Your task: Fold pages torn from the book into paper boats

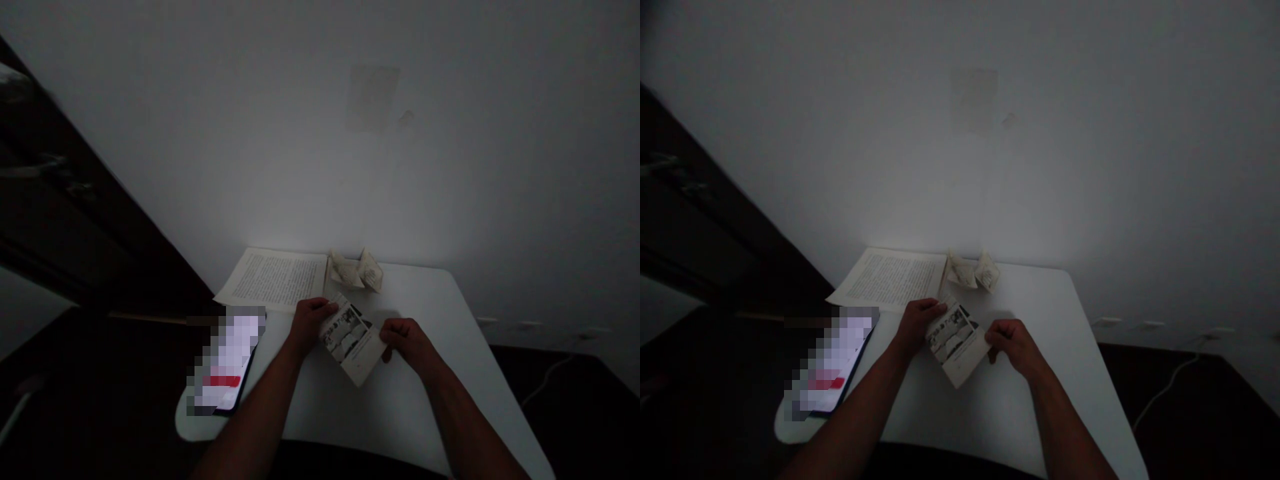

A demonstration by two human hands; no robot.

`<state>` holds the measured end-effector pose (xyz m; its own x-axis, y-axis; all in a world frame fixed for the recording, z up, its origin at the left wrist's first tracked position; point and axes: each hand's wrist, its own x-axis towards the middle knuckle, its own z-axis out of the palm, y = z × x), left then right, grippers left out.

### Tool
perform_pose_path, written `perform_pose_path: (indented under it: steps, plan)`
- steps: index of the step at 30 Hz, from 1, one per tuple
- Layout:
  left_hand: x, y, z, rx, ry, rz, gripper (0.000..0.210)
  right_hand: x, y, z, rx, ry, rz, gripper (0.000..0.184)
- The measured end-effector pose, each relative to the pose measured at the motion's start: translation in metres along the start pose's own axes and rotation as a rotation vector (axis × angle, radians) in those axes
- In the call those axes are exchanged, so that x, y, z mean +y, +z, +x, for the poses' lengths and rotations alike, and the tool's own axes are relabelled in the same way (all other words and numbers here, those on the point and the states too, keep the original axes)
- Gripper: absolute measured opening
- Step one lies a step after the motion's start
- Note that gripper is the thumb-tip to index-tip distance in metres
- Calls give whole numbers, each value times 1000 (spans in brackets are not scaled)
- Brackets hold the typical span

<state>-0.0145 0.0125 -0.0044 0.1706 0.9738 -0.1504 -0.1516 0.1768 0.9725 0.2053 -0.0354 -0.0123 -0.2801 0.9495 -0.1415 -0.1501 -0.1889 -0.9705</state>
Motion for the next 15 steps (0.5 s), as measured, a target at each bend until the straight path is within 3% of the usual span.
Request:
perform_pose_path:
  steps: [7,11,15]
  plan:
    - [0,3,-1,-73,2,-63,32,-5,1,-6,20,28,142,35]
    - [7,2,-4,-101,10,-207,46,-10,3,-8,25,48,212,38]
    - [14,1,-7,-97,93,-225,39,-9,1,-9,56,62,258,34]
